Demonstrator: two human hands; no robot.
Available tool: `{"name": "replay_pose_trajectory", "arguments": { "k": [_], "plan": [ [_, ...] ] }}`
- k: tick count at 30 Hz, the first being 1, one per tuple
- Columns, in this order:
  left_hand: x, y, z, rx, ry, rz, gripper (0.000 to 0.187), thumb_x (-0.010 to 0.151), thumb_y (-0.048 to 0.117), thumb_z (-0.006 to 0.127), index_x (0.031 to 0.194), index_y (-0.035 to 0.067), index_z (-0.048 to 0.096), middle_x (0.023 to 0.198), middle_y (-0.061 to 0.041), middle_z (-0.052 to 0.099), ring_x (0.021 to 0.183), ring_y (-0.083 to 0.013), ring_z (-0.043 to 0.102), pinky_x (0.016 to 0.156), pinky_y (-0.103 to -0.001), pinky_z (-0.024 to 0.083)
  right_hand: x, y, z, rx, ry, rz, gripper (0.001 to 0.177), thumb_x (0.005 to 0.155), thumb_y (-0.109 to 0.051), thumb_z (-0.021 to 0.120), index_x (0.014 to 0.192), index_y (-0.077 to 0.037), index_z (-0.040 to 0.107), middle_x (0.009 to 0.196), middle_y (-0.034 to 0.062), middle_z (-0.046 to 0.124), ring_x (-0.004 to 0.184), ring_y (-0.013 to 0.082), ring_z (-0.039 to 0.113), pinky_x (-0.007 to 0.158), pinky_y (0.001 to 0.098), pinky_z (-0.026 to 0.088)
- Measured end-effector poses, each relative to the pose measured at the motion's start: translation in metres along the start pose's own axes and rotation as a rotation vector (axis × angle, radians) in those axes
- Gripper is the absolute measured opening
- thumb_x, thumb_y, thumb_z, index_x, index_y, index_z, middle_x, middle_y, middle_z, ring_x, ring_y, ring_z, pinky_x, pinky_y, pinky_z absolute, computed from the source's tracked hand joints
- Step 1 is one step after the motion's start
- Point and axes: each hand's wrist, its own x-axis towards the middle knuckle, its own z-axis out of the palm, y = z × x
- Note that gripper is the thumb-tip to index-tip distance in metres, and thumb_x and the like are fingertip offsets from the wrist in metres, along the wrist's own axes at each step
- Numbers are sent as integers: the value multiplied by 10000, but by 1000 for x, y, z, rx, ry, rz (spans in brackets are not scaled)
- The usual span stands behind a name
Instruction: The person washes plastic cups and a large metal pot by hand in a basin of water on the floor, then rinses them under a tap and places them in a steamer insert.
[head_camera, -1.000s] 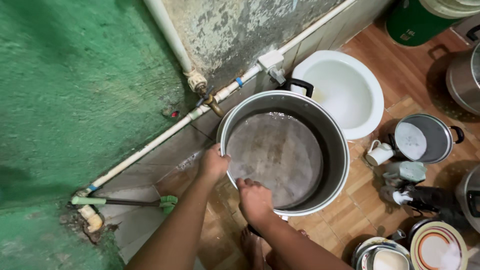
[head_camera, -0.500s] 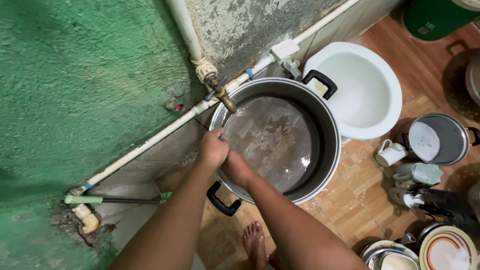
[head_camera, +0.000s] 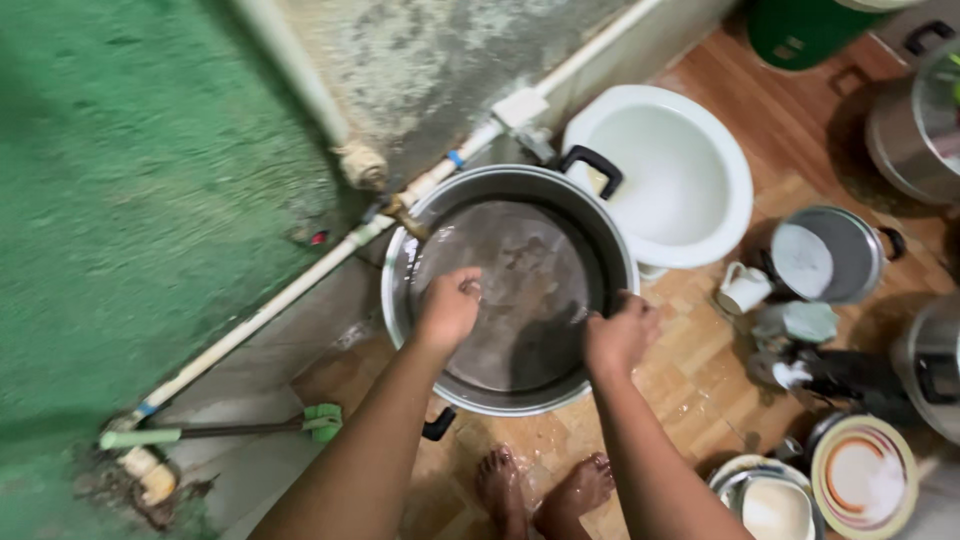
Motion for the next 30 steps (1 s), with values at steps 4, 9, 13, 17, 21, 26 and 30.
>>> {"name": "replay_pose_trajectory", "arguments": {
  "k": [4,9,13,17,21,26,30],
  "plan": [
    [-4,51,22,63,-6,115,305,908,118,628,1187,46,730,1075,-171,774,998,-254,754,901,-331,553,9,13,0,78,-72,-63,494,733,-102,778,1212,-60,666,1315,207,540,1241,412,492,1069,458,415],
    [-15,99,76,2,-120,271,288,918,121,638,1176,22,722,1080,-163,777,996,-239,761,896,-323,567,22,25,-37,195,-98,-110,428,789,-90,754,1207,-49,669,1248,202,582,1222,399,524,1058,462,416],
    [-35,130,138,-40,-232,245,278,921,112,630,1167,14,714,1072,-145,780,976,-217,755,875,-323,570,54,46,-82,256,-74,-125,451,774,-78,760,1214,-49,665,1242,200,581,1177,376,565,1019,431,464],
    [-50,162,207,-103,-274,340,246,931,113,640,1141,12,716,1068,-124,783,971,-192,752,877,-312,574,98,86,-127,282,-67,-42,508,763,-45,730,1258,-31,619,1220,195,578,1104,336,615,929,427,513],
    [-66,188,267,2,-332,-1,264,941,162,624,1185,102,704,1026,-79,775,877,-195,740,810,-320,568,141,137,-163,250,-56,-24,508,751,-50,722,1249,-53,626,1207,179,586,1056,329,635,910,421,520],
    [-54,170,351,-98,-320,161,262,948,155,620,1179,83,718,1040,-65,784,899,-166,725,797,-314,563,184,208,-171,175,-127,-82,444,787,-81,698,1230,-87,676,1186,190,609,1034,369,634,936,412,512],
    [-39,128,401,-50,-281,233,257,936,146,626,1163,95,735,1031,-98,779,937,-170,751,835,-313,574,219,247,-136,113,-174,-145,424,783,-125,739,1203,-100,693,1191,204,610,1094,386,619,967,428,493]
  ]
}}
